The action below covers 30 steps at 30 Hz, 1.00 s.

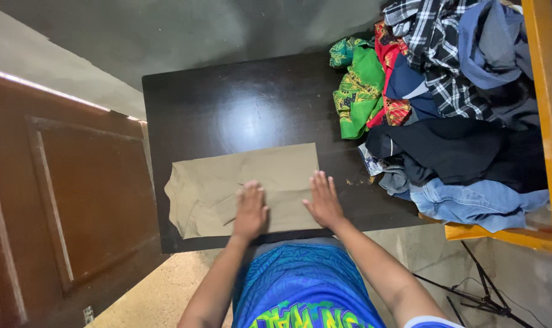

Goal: The person unfolds a beige shirt on a dark table, smooths it out, and folds it into a compact rectangle. The shirt is then placed on the table next to a pile of other clothes.

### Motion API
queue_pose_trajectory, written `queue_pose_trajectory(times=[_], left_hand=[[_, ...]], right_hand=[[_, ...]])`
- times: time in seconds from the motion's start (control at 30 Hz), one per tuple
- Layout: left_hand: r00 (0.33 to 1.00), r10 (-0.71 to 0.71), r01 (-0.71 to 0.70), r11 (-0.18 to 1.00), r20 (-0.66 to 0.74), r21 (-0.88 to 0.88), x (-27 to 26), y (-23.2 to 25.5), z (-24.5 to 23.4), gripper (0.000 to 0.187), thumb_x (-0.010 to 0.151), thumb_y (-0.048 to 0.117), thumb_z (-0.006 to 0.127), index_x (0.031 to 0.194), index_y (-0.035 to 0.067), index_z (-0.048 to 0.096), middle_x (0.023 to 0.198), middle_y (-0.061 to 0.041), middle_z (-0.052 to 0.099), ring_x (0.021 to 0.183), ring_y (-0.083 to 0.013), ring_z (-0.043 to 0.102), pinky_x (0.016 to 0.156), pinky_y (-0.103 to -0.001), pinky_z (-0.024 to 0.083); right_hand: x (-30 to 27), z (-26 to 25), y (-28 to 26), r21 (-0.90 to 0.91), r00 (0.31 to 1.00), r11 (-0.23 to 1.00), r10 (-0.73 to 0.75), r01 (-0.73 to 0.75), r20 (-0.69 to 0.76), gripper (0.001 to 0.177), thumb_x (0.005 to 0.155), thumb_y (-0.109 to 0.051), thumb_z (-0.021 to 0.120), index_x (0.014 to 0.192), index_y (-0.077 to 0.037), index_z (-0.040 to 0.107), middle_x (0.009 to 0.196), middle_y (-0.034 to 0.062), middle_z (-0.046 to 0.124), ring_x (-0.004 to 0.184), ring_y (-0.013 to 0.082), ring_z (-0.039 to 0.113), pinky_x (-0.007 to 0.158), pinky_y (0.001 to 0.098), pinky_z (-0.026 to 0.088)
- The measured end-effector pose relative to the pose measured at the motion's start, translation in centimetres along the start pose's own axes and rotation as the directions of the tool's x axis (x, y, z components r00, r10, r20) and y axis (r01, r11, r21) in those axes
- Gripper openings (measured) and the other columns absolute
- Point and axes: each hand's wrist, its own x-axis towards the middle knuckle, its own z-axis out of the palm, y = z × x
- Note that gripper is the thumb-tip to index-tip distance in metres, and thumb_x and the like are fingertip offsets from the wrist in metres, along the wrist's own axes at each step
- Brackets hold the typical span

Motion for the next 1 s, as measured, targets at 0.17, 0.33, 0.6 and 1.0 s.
queue_pose_trajectory(times=[0.17,0.33,0.6,1.0], left_hand=[[0.97,0.112,-0.091,0.991,0.217,-0.103,5.7,4.8,2.6,0.072,0.101,0.038,0.046,0.157,-0.006,0.032,0.167,-0.023,0.026,0.156,-0.0366,0.019,0.126,-0.051,0.01],[0.963,-0.038,0.055,0.997,0.268,-0.058,5.9,4.2,2.7,0.08,0.1,0.056,0.044,0.156,0.0,0.031,0.167,-0.018,0.022,0.156,-0.0341,0.016,0.125,-0.052,0.011],[0.905,-0.364,0.332,0.928,0.221,0.17,4.8,-2.3,-0.2,0.082,0.098,0.058,0.043,0.157,0.003,0.029,0.168,-0.018,0.017,0.155,-0.0357,0.014,0.12,-0.065,0.009],[0.978,-0.052,0.031,0.994,0.202,0.108,9.1,0.2,1.7,0.071,0.1,0.036,0.049,0.158,0.0,0.032,0.171,-0.017,0.019,0.159,-0.034,0.013,0.126,-0.058,0.007]], right_hand=[[3.1,1.0,-3.3,-0.076,0.993,0.994,-0.076,0.083,0.09,0.074,0.096,-0.032,0.052,0.157,0.005,0.03,0.168,0.0226,0.024,0.159,0.0348,0.018,0.13,0.0456,0.011],[3.2,0.5,-2.7,-0.007,0.995,0.998,-0.063,0.063,0.08,0.075,0.098,-0.043,0.05,0.155,0.002,0.029,0.165,0.0216,0.023,0.155,0.0332,0.018,0.126,0.0468,0.012],[2.3,-0.5,-0.4,-0.122,0.997,0.992,0.04,-0.031,0.065,0.076,0.099,-0.047,0.047,0.154,0.003,0.029,0.166,0.0206,0.02,0.155,0.0335,0.016,0.123,0.0576,0.009],[8.7,-0.9,-4.1,0.02,0.995,0.999,-0.044,0.042,0.089,0.072,0.099,-0.038,0.054,0.155,0.001,0.032,0.167,0.0206,0.023,0.156,0.0341,0.017,0.126,0.0524,0.011]])
